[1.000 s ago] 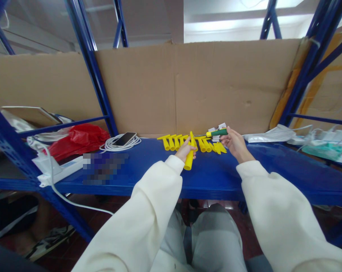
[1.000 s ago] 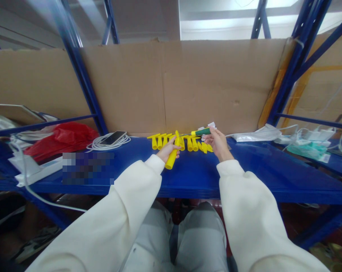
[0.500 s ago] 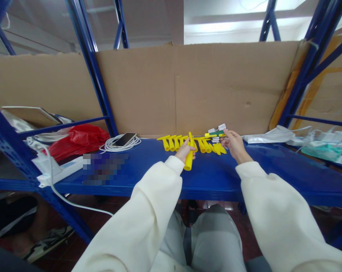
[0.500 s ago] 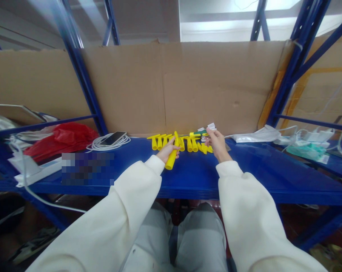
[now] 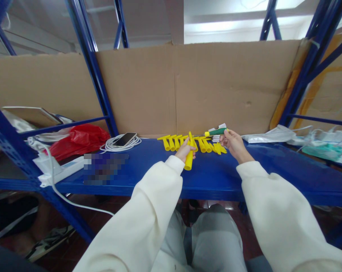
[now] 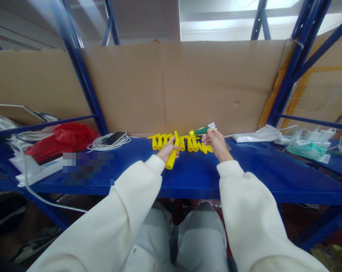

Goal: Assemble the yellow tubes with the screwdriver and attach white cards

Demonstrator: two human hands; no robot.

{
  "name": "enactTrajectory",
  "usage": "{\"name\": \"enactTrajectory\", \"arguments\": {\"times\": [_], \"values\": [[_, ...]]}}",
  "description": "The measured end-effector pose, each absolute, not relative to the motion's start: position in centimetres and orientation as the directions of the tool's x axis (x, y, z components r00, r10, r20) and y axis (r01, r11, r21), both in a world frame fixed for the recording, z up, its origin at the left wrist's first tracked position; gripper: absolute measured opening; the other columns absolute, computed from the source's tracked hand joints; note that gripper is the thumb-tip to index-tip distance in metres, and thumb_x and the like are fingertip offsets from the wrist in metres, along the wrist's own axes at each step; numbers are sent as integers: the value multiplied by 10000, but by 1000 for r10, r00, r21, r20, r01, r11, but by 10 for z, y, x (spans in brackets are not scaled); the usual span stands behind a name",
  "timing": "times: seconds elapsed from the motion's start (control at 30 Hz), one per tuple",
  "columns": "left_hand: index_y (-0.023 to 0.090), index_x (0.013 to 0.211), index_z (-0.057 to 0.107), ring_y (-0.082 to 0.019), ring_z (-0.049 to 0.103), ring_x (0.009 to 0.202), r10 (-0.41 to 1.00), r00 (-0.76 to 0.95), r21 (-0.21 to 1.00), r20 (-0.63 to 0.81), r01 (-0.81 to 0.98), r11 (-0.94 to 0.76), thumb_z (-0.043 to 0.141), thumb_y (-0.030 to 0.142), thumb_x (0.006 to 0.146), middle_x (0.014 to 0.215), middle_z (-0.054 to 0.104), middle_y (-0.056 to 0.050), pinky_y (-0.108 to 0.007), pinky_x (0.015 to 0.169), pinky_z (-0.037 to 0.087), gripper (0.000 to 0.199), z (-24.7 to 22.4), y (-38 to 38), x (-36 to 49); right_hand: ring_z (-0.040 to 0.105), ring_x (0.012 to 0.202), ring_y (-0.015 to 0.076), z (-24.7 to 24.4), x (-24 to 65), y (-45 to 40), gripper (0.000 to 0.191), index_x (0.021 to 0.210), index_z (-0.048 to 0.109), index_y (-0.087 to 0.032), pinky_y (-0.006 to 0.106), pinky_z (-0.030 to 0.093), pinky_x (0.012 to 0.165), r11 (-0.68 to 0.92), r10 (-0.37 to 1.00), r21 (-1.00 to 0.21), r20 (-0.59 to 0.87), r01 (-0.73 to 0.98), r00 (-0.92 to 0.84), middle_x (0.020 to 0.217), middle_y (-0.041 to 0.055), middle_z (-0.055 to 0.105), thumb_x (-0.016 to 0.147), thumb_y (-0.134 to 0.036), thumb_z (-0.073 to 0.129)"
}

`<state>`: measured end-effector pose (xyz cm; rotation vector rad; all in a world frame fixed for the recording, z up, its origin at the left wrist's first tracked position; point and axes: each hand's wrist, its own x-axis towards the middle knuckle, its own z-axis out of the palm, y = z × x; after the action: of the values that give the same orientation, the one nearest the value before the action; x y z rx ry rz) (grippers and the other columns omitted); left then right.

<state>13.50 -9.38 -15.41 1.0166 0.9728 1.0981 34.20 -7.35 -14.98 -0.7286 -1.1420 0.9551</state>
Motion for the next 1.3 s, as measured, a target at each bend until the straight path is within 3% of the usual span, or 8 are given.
{"name": "enactTrajectory", "arguments": {"times": [0.33, 0.47, 0.67, 0.97, 1.17, 1.3], "values": [[345, 1597, 172, -70, 430, 448, 976, 194, 974, -95, -186, 132, 509, -25, 780, 771, 517, 27, -204, 461, 377, 958, -155, -95, 136, 473, 331, 73, -154, 343, -69, 456, 704, 524, -216, 157, 358, 326, 467, 875, -860, 416, -206, 246, 454, -43, 573, 697, -561, 821], [343, 1594, 185, -69, 432, 441, 978, 187, 976, -96, -176, 129, 495, -30, 789, 736, 491, 39, -193, 446, 366, 940, -154, -96, 136, 468, 333, 71, -152, 343, -72, 457, 701, 524, -214, 153, 355, 321, 455, 886, -858, 408, -238, 221, 457, -40, 578, 725, -581, 796], [329, 1590, 192, -69, 432, 444, 980, 178, 976, -91, -179, 123, 468, -36, 809, 736, 494, 32, -187, 434, 376, 905, -153, -98, 136, 479, 375, 57, -148, 344, -73, 369, 721, 545, -203, 142, 397, 354, 393, 919, -854, 374, -340, 123, 508, -47, 595, 750, -443, 824], [338, 1587, 196, -67, 438, 447, 977, 192, 981, -89, -151, 119, 510, -17, 801, 717, 491, 48, -185, 450, 374, 917, -153, -98, 137, 428, 328, 63, -151, 344, -70, 466, 701, 461, -225, 148, 326, 295, 417, 906, -858, 364, -300, 217, 443, -84, 490, 711, -513, 827], [331, 1592, 186, -64, 434, 450, 979, 191, 983, -74, -151, 104, 534, -4, 801, 706, 489, 50, -186, 463, 379, 927, -155, -97, 136, 432, 335, 61, -151, 345, -71, 470, 711, 476, -222, 138, 322, 302, 411, 910, -857, 365, -311, 198, 442, -65, 522, 726, -548, 814], [328, 1588, 197, -60, 427, 438, 981, 174, 981, -89, -155, 117, 484, -24, 824, 712, 486, 47, -181, 446, 368, 889, -152, -99, 137, 483, 384, 65, -149, 345, -73, 394, 737, 512, -209, 138, 380, 348, 375, 927, -865, 350, -334, 136, 501, -42, 577, 779, -478, 796]]}}
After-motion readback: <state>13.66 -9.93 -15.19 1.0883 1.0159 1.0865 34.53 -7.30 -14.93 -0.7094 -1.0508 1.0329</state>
